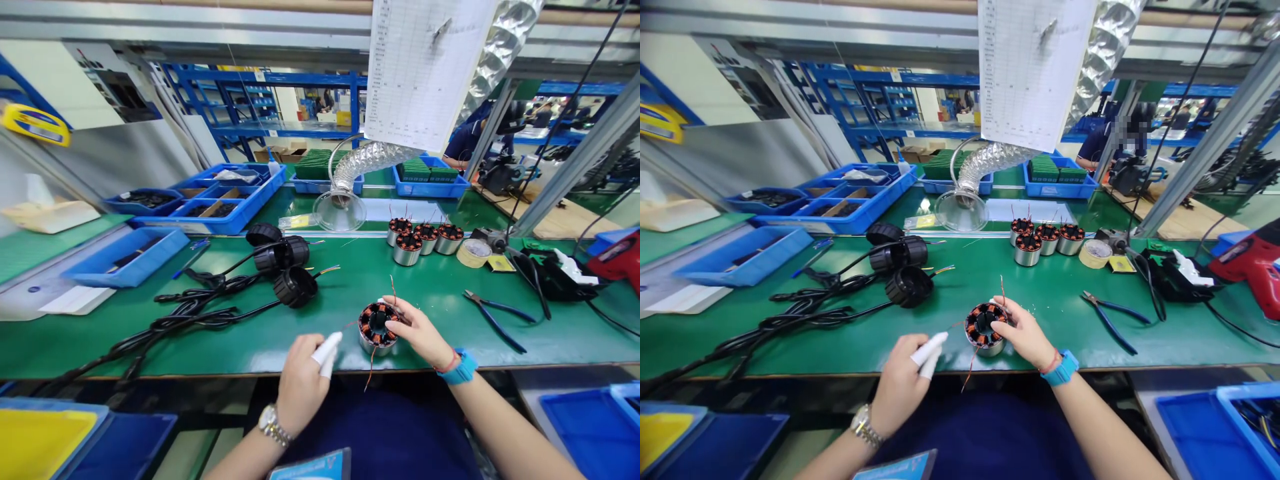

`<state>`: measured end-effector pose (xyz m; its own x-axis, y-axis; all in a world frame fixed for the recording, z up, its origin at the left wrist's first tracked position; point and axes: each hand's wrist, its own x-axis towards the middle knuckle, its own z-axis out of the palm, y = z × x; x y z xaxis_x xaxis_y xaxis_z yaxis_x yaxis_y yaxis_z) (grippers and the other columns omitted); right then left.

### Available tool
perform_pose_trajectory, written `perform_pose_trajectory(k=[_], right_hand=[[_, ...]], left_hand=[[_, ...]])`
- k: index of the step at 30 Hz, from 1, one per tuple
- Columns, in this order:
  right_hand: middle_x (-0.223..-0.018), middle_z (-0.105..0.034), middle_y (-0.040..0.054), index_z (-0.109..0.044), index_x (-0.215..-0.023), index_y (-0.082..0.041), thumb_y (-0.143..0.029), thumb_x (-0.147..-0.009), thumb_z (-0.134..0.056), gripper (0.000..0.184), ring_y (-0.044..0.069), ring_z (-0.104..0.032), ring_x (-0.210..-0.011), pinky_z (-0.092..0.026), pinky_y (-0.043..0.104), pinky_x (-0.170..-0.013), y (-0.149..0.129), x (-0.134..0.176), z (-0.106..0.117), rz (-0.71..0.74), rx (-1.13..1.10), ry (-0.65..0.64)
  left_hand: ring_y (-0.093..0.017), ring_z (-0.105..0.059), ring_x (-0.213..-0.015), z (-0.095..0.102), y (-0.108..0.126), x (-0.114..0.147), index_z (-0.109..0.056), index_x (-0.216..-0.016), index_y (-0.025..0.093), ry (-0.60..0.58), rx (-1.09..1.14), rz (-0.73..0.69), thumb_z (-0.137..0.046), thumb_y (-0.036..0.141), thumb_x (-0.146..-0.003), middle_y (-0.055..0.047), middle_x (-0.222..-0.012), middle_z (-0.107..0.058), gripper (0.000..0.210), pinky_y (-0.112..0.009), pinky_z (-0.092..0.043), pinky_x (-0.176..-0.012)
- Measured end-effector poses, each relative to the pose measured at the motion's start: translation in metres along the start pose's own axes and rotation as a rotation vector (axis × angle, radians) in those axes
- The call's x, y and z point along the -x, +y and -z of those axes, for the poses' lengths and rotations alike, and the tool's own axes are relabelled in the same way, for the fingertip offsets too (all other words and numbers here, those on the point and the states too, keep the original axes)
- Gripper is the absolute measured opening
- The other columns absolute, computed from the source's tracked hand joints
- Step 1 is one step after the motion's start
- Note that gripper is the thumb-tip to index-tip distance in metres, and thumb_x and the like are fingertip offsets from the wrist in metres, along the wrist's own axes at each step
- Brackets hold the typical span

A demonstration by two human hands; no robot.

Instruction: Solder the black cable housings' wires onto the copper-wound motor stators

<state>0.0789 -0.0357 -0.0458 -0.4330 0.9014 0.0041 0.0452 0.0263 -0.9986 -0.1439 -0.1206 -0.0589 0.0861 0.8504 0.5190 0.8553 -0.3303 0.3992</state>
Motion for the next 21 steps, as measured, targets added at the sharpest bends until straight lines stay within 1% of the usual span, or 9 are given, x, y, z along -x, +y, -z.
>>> perform_pose_trajectory(k=[3, 7, 8, 10, 12, 14, 16, 18, 21], right_hand=[[-0.12, -0.056, 0.0061, -0.046, -0.12, -0.021, -0.035, -0.08, -0.055, 0.044, 0.02, -0.053, -0.108, -0.039, 0.04, -0.098, 0.005, 0.004, -0.004, 0.005, 0.021, 0.022], [-0.114, -0.057, 0.0051, -0.048, -0.117, -0.019, -0.036, -0.083, -0.05, 0.038, 0.018, -0.055, -0.102, -0.041, 0.037, -0.095, 0.009, 0.006, -0.007, 0.047, 0.132, 0.083], [-0.113, -0.057, 0.005, -0.048, -0.116, -0.019, -0.036, -0.083, -0.049, 0.037, 0.018, -0.055, -0.101, -0.04, 0.037, -0.095, 0.009, 0.005, -0.008, 0.057, 0.164, 0.101], [-0.113, -0.057, 0.0051, -0.049, -0.115, -0.019, -0.035, -0.084, -0.047, 0.036, 0.018, -0.054, -0.102, -0.039, 0.036, -0.096, 0.007, 0.004, -0.009, 0.076, 0.217, 0.136], [-0.114, -0.057, 0.005, -0.049, -0.115, -0.019, -0.035, -0.084, -0.045, 0.035, 0.019, -0.053, -0.104, -0.038, 0.036, -0.097, 0.006, 0.003, -0.012, 0.092, 0.236, 0.154], [-0.116, -0.056, 0.005, -0.049, -0.115, -0.02, -0.037, -0.086, -0.042, 0.034, 0.019, -0.051, -0.108, -0.037, 0.036, -0.099, 0.007, 0.005, -0.02, 0.101, 0.234, 0.204], [-0.121, -0.052, 0.0058, -0.045, -0.118, -0.021, -0.039, -0.087, -0.04, 0.037, 0.02, -0.047, -0.114, -0.033, 0.038, -0.102, 0.01, 0.014, -0.03, 0.107, 0.248, 0.313], [-0.13, -0.044, 0.007, -0.037, -0.127, -0.022, -0.04, -0.087, -0.041, 0.044, 0.021, -0.039, -0.122, -0.028, 0.04, -0.106, 0.017, 0.03, -0.041, 0.119, 0.284, 0.423], [-0.14, -0.032, 0.0065, -0.028, -0.134, -0.025, -0.039, -0.086, -0.045, 0.053, 0.023, -0.03, -0.128, -0.026, 0.043, -0.107, 0.028, 0.058, -0.047, 0.131, 0.308, 0.411]], left_hand=[[-0.023, -0.053, -0.079, 0.011, -0.018, -0.007, -0.056, -0.112, 0.016, 0.046, -0.073, 0.051, -0.044, 0.02, -0.085, -0.011, -0.088, -0.058, 0.03, -0.04, -0.048, -0.071], [-0.022, -0.059, -0.08, -0.004, -0.011, 0.016, -0.057, -0.11, 0.02, -0.139, 0.011, -0.064, -0.044, 0.02, -0.085, -0.009, -0.086, -0.063, 0.027, -0.04, -0.051, -0.074], [-0.025, -0.059, -0.09, -0.012, -0.004, 0.023, -0.051, -0.118, 0.021, -0.173, 0.045, -0.123, -0.046, 0.021, -0.085, -0.01, -0.096, -0.063, 0.034, -0.042, -0.049, -0.081], [-0.032, -0.046, -0.118, -0.027, 0.012, 0.035, -0.022, -0.139, 0.021, -0.221, 0.115, -0.164, -0.051, 0.027, -0.082, -0.017, -0.127, -0.048, 0.064, -0.049, -0.043, -0.093], [-0.034, -0.025, -0.131, -0.038, 0.027, 0.037, 0.006, -0.142, 0.019, -0.275, 0.218, -0.11, -0.054, 0.032, -0.08, -0.02, -0.143, -0.023, 0.087, -0.053, -0.036, -0.1], [-0.032, -0.011, -0.135, -0.043, 0.038, 0.03, 0.016, -0.14, 0.019, -0.321, 0.345, -0.025, -0.053, 0.034, -0.081, -0.018, -0.148, -0.005, 0.092, -0.053, -0.029, -0.105], [-0.029, -0.005, -0.136, -0.044, 0.041, 0.016, 0.012, -0.141, 0.017, -0.347, 0.476, 0.048, -0.05, 0.036, -0.082, -0.014, -0.149, 0.001, 0.087, -0.05, -0.021, -0.109], [-0.026, -0.009, -0.136, -0.043, 0.038, -0.002, 0.004, -0.142, 0.014, -0.374, 0.61, 0.122, -0.045, 0.037, -0.085, -0.013, -0.149, -0.005, 0.078, -0.045, -0.017, -0.111], [-0.021, -0.021, -0.134, -0.041, 0.024, -0.028, -0.01, -0.142, 0.011, -0.422, 0.785, 0.277, -0.036, 0.04, -0.089, -0.012, -0.145, -0.024, 0.066, -0.038, -0.019, -0.112]])
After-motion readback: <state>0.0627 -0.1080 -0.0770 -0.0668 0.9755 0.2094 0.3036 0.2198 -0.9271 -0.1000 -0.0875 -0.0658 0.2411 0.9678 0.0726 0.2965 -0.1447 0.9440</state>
